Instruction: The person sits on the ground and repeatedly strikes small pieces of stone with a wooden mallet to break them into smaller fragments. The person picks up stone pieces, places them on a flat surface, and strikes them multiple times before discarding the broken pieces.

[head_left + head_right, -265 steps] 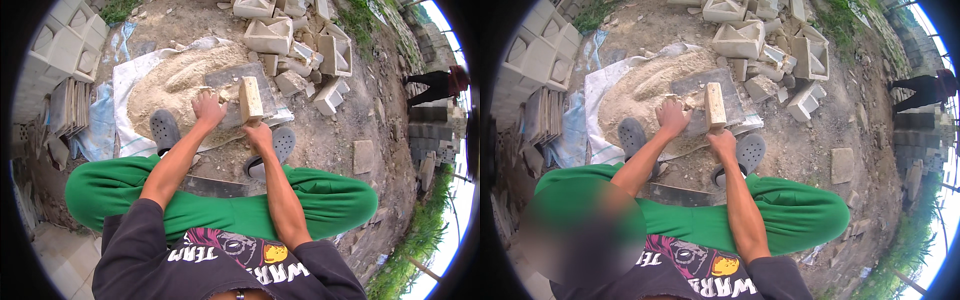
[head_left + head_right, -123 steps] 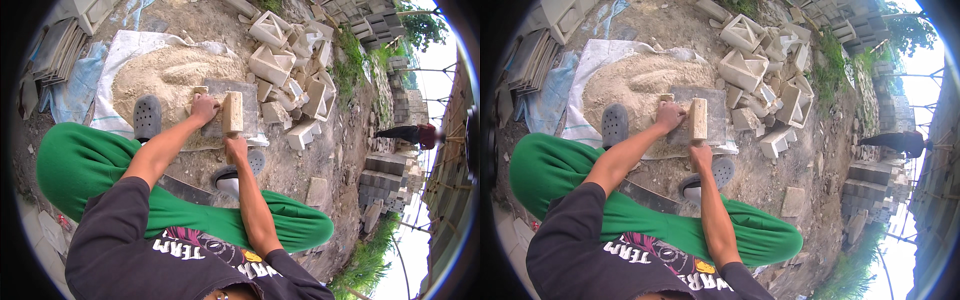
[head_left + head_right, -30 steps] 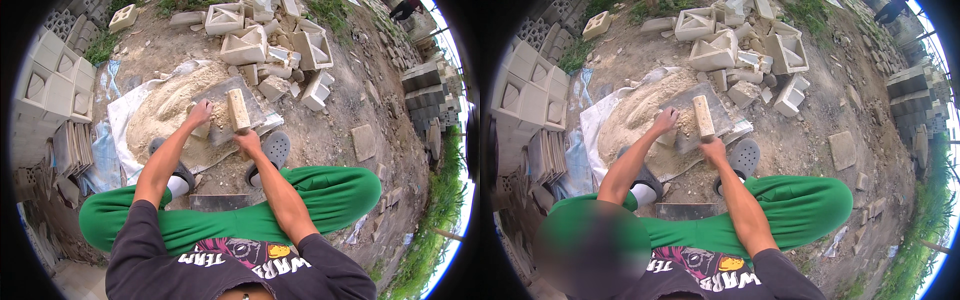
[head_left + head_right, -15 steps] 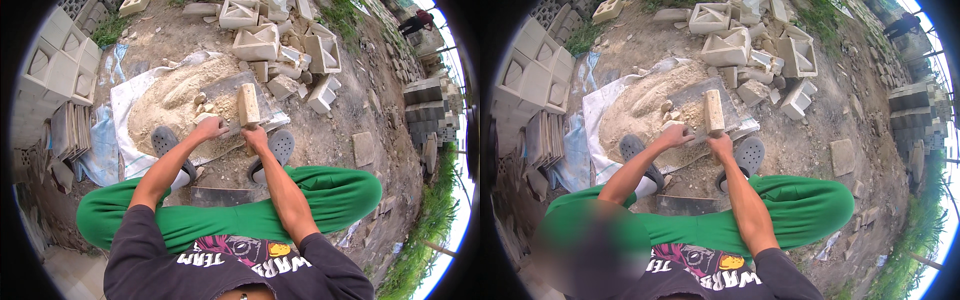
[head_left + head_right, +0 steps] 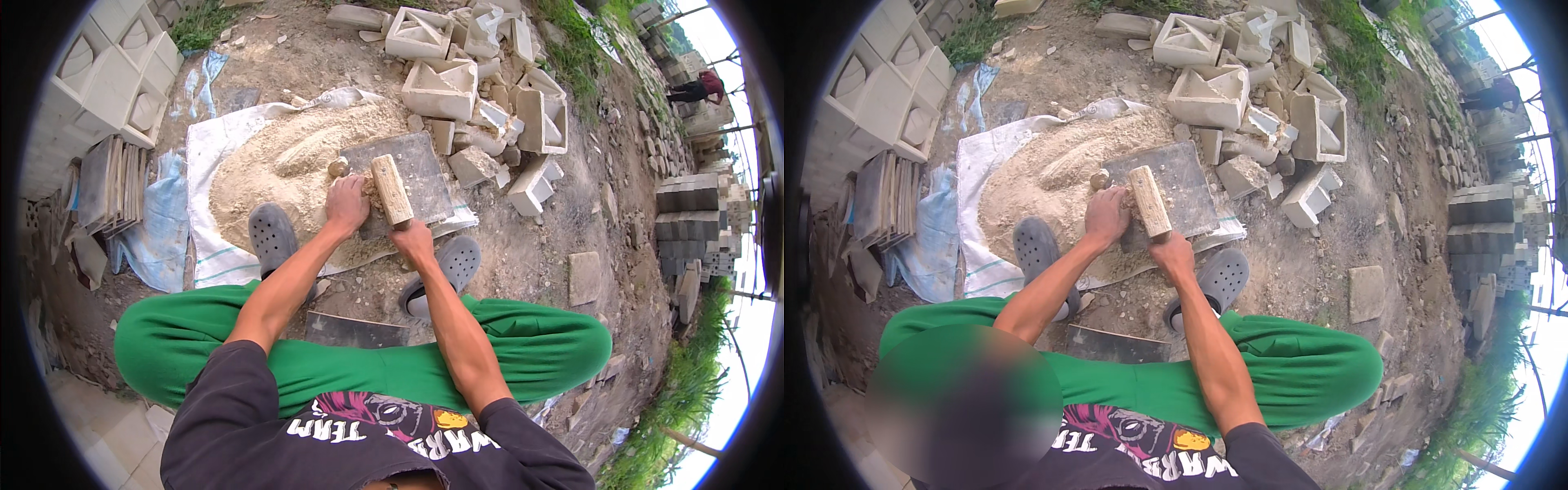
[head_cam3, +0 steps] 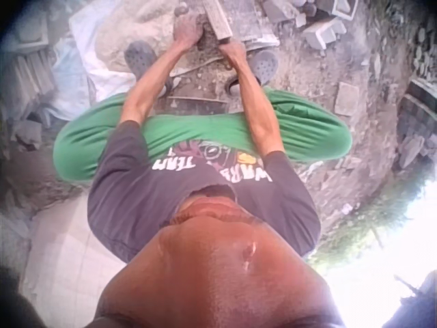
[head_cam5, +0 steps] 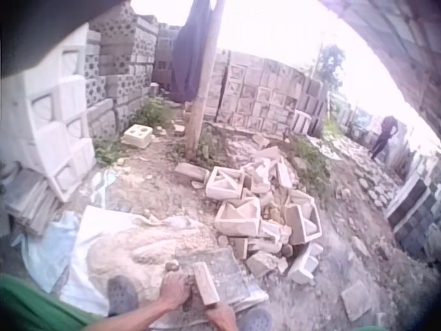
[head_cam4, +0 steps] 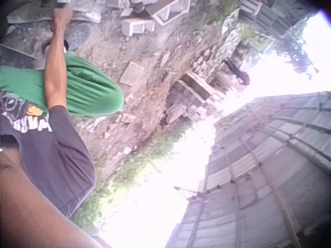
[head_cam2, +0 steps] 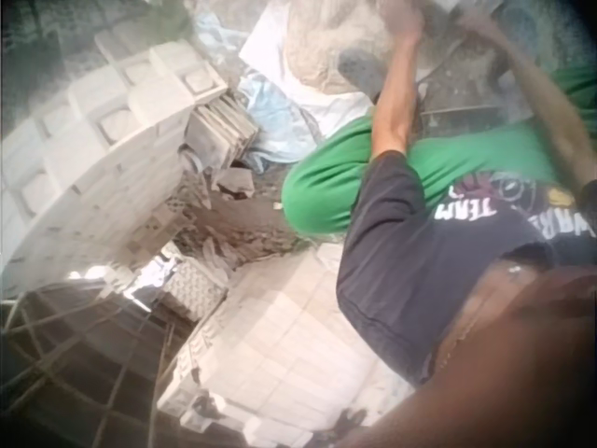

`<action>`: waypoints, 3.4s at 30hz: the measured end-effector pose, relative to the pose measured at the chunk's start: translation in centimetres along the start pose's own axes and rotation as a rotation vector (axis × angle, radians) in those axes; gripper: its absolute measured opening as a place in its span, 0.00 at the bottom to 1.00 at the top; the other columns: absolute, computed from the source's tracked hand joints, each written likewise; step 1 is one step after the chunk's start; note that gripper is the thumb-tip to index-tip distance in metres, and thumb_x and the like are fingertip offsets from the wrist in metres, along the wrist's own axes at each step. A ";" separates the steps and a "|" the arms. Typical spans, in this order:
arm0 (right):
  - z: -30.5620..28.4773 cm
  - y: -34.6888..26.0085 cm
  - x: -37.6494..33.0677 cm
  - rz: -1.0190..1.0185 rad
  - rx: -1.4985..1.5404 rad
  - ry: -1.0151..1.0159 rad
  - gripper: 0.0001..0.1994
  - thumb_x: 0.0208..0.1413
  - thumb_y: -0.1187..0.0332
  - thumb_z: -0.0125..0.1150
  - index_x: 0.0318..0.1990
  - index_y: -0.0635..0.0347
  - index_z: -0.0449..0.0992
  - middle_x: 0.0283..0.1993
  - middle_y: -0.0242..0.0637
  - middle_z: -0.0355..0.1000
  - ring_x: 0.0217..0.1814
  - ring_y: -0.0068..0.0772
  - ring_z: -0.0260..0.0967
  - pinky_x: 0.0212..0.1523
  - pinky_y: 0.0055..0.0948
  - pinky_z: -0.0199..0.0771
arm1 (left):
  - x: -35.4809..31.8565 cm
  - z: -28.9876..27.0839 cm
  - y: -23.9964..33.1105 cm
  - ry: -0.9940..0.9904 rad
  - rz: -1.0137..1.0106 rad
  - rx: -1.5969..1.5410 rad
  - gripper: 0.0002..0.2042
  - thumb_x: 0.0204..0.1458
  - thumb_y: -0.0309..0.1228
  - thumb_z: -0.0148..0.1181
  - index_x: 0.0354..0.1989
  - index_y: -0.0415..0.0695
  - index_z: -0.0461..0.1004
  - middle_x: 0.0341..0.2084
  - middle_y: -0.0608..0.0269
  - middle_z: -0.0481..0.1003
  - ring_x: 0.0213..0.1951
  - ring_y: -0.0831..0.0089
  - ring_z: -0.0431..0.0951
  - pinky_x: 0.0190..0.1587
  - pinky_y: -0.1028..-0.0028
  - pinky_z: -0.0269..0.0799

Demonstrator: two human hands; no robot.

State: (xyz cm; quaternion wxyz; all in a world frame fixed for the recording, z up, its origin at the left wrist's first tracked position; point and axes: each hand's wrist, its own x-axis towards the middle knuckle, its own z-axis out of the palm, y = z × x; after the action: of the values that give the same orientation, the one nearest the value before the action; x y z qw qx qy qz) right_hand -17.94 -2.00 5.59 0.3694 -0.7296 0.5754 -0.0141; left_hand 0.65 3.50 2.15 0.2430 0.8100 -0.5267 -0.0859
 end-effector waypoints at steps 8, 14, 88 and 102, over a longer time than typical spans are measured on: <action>-1.8 -1.2 0.1 -0.006 0.178 0.003 0.19 0.44 0.58 0.67 0.38 0.64 0.82 0.37 0.55 0.80 0.42 0.55 0.79 0.43 0.45 0.77 | -0.3 0.5 0.5 0.026 -0.010 0.021 0.24 0.49 0.34 0.62 0.57 0.44 0.73 0.51 0.61 0.74 0.58 0.61 0.68 0.61 0.58 0.61; -2.0 0.0 1.1 0.050 0.031 -0.047 0.19 0.44 0.58 0.67 0.39 0.64 0.81 0.35 0.53 0.80 0.40 0.53 0.80 0.42 0.44 0.78 | 0.9 0.7 0.4 -0.048 -0.051 0.056 0.16 0.54 0.33 0.59 0.52 0.49 0.78 0.48 0.62 0.74 0.55 0.61 0.69 0.57 0.59 0.62; -2.4 -2.1 -1.0 -0.041 0.182 0.076 0.15 0.47 0.62 0.66 0.37 0.64 0.81 0.27 0.44 0.79 0.29 0.36 0.80 0.35 0.37 0.77 | 3.5 0.7 -0.5 0.063 -0.036 -0.091 0.09 0.52 0.30 0.61 0.40 0.54 0.84 0.37 0.67 0.81 0.47 0.66 0.74 0.54 0.62 0.62; 0.1 -0.2 -0.5 -0.056 0.011 0.017 0.18 0.45 0.58 0.66 0.38 0.63 0.81 0.30 0.47 0.79 0.32 0.45 0.79 0.37 0.40 0.78 | 2.4 -0.3 -2.0 -0.109 -0.296 -0.176 0.12 0.53 0.33 0.59 0.44 0.51 0.83 0.47 0.62 0.79 0.54 0.61 0.74 0.58 0.58 0.62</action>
State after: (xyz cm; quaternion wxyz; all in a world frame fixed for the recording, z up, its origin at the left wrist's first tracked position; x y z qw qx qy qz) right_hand -17.95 -1.51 5.86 0.3680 -0.7432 0.5578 -0.0341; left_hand 3.39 2.11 1.76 0.2687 0.8485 -0.4044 -0.2104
